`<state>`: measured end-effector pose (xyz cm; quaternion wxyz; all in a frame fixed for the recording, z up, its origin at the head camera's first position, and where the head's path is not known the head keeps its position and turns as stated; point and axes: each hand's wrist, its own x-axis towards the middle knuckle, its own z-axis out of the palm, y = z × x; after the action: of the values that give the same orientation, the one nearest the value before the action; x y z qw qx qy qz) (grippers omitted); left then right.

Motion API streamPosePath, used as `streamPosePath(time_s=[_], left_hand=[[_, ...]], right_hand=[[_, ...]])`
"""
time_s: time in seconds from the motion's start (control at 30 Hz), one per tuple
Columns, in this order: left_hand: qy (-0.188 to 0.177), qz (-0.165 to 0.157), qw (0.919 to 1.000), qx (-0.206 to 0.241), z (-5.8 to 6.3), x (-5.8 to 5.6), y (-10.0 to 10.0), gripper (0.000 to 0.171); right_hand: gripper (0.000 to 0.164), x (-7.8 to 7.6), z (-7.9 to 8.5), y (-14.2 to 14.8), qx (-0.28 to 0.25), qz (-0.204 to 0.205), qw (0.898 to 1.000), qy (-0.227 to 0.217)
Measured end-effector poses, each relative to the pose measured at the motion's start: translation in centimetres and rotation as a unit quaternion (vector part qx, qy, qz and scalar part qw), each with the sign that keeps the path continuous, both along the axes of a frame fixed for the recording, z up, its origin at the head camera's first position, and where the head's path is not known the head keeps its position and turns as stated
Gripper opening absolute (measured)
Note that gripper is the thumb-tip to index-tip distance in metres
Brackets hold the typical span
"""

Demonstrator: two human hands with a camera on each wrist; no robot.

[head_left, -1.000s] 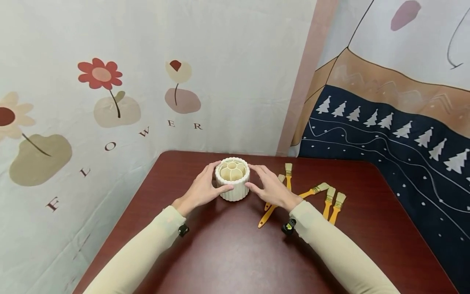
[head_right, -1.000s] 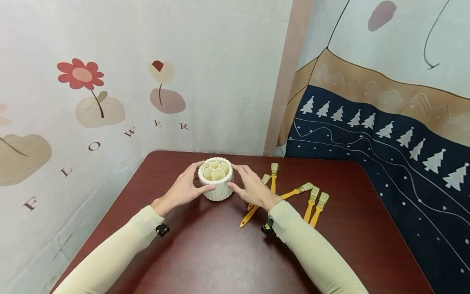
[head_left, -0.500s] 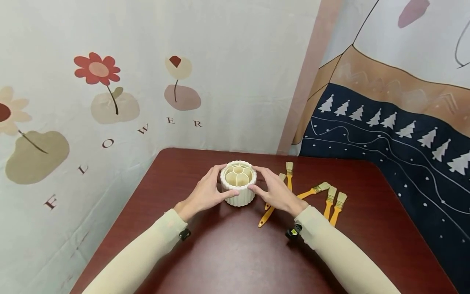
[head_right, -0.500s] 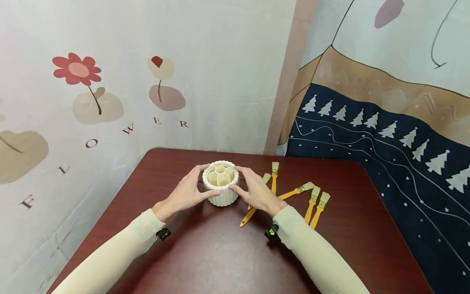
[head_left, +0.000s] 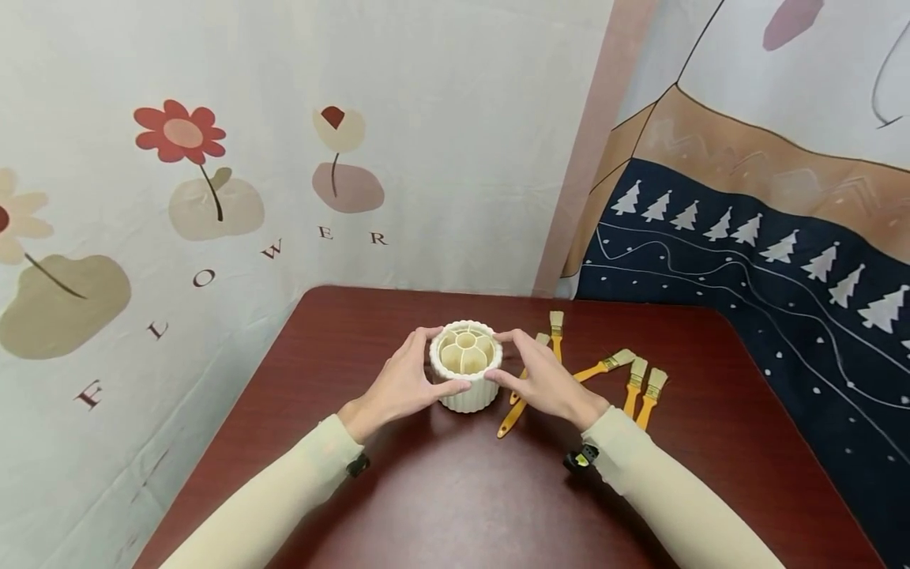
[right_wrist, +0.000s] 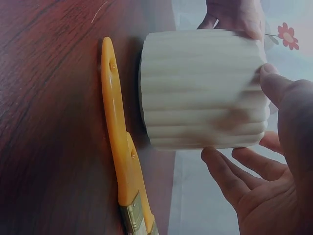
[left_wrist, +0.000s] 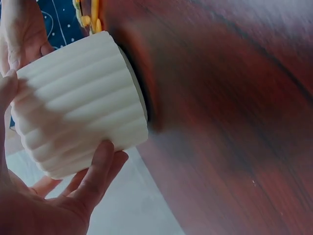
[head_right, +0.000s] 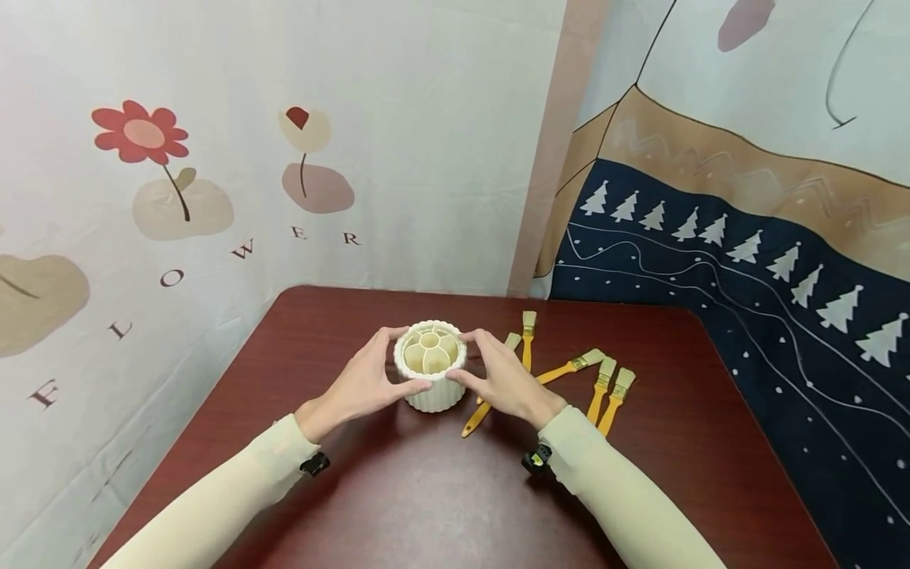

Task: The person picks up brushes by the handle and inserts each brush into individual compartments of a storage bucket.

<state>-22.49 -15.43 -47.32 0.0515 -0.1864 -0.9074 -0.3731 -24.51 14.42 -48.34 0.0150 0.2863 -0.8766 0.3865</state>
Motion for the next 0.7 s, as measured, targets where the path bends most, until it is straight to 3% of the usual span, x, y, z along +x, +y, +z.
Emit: streamPosePath(time_s=[0.7], left_hand=[[-0.004, -0.016, 0.9997, -0.019, 0.1, 1.3, 2.6, 0.095]], right_hand=[[0.064, 1.8, 0.2, 3.1, -0.023, 0.003, 1.000, -0.014]])
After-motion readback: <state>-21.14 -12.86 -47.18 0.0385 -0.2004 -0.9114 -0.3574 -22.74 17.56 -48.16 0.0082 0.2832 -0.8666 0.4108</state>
